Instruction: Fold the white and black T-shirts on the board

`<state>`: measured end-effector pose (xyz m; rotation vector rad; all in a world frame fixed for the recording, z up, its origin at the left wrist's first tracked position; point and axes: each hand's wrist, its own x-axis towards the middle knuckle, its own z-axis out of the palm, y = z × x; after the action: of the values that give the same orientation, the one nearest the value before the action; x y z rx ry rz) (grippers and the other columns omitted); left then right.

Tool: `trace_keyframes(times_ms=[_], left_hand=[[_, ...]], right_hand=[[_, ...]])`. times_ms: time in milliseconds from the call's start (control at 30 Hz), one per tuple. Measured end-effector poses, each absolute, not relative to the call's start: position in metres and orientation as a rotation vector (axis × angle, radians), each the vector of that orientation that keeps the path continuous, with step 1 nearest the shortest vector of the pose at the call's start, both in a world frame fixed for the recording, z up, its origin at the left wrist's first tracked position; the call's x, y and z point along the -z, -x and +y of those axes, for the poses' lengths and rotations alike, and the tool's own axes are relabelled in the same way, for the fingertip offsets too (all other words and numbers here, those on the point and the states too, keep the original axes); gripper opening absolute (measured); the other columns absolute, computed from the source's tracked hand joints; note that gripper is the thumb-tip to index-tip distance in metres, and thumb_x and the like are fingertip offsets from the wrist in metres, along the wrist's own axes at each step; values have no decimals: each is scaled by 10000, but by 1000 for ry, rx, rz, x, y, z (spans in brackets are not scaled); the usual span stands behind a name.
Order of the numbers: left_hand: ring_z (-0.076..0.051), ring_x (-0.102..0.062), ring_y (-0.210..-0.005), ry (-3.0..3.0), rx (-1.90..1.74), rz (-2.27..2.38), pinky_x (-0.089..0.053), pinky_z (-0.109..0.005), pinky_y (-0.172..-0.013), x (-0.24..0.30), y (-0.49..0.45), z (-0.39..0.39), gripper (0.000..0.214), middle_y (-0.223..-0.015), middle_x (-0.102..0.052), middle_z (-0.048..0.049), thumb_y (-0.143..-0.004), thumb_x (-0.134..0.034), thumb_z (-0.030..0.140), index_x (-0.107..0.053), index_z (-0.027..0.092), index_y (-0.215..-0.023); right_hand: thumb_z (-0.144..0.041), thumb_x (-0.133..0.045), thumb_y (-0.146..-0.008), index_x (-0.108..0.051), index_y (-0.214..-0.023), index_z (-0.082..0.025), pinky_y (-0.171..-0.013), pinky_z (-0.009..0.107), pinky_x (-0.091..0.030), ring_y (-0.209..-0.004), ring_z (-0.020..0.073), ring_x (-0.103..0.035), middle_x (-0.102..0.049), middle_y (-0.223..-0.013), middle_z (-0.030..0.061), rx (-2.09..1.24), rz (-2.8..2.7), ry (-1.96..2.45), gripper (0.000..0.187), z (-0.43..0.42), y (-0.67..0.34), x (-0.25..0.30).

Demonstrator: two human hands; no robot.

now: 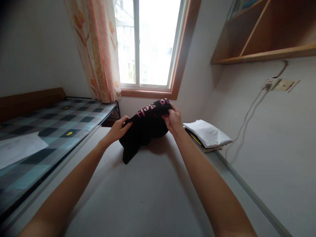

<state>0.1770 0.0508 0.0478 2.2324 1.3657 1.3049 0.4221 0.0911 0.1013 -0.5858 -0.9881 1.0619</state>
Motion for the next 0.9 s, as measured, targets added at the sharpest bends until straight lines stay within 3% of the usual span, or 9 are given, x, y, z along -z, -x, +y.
trace_keyframes(times_ms=[167,233,300,400,533,667,800,900], left_hand=[[-250,-616,-1063,-2235,-1228,1157,-509,-359,-857,-42,-185,37,980,-1323,-544,-100,-585,-822,417,-316,281,-1413],[-268,-630,-1033,-2275,-1121,1123,-515,-361,-847,-40,-190,33,890,-1220,-619,-71,-601,-810,416,-398,257,-1373],[-257,-655,-962,-2287,-1020,1078,-525,-343,-812,-39,-195,33,600,-1052,-688,-32,-696,-742,389,-537,225,-1235],[-245,-657,-966,-2274,-1163,1112,-521,-337,-829,-43,-195,39,361,-1011,-701,-27,-762,-674,299,-608,204,-1104],[-232,-625,-1044,-2063,-1819,1357,-499,-343,-899,-65,-174,44,408,-1098,-669,-52,-773,-662,259,-563,189,-1163],[-253,-582,-1103,-1906,-2155,1754,-467,-387,-964,-97,-135,27,493,-1137,-613,-62,-752,-686,320,-534,195,-1204],[-322,-548,-1145,-1990,-1740,2200,-459,-447,-966,-114,-112,0,714,-1231,-503,-90,-651,-759,430,-502,242,-1290],[-358,-511,-1188,-2257,-1246,2194,-435,-467,-983,-110,-116,-7,927,-1302,-432,-117,-614,-760,558,-401,252,-1411]], right_hand=[[-178,-602,-735,-666,-900,-219,-659,283,-565,-692,151,-666,-686,-700,-34,-1317,-1194,511,182,66,-398,-107],[-231,-637,-744,-670,-874,-205,-606,268,-550,-660,154,-661,-682,-686,-25,-1397,-1294,536,137,58,-392,-107],[-296,-681,-741,-667,-845,-195,-544,243,-522,-588,140,-637,-661,-641,-30,-1432,-1364,565,146,54,-392,-107],[-380,-718,-731,-664,-873,-203,-567,241,-528,-597,130,-642,-684,-700,-22,-1420,-1402,569,234,54,-403,-107],[-425,-685,-774,-655,-1027,-223,-788,315,-550,-855,164,-689,-722,-1012,52,-1248,-1441,730,324,68,-440,-97],[-354,-648,-774,-671,-964,-177,-739,310,-539,-801,160,-677,-724,-965,85,-788,-1404,1183,261,98,-496,-70],[-291,-595,-760,-695,-882,-146,-813,349,-517,-879,218,-664,-720,-932,116,-285,-1489,1614,215,124,-560,-45],[-301,-578,-765,-697,-986,-138,-887,393,-482,-980,274,-639,-699,-1021,138,-61,-1562,1950,299,128,-597,-34]])
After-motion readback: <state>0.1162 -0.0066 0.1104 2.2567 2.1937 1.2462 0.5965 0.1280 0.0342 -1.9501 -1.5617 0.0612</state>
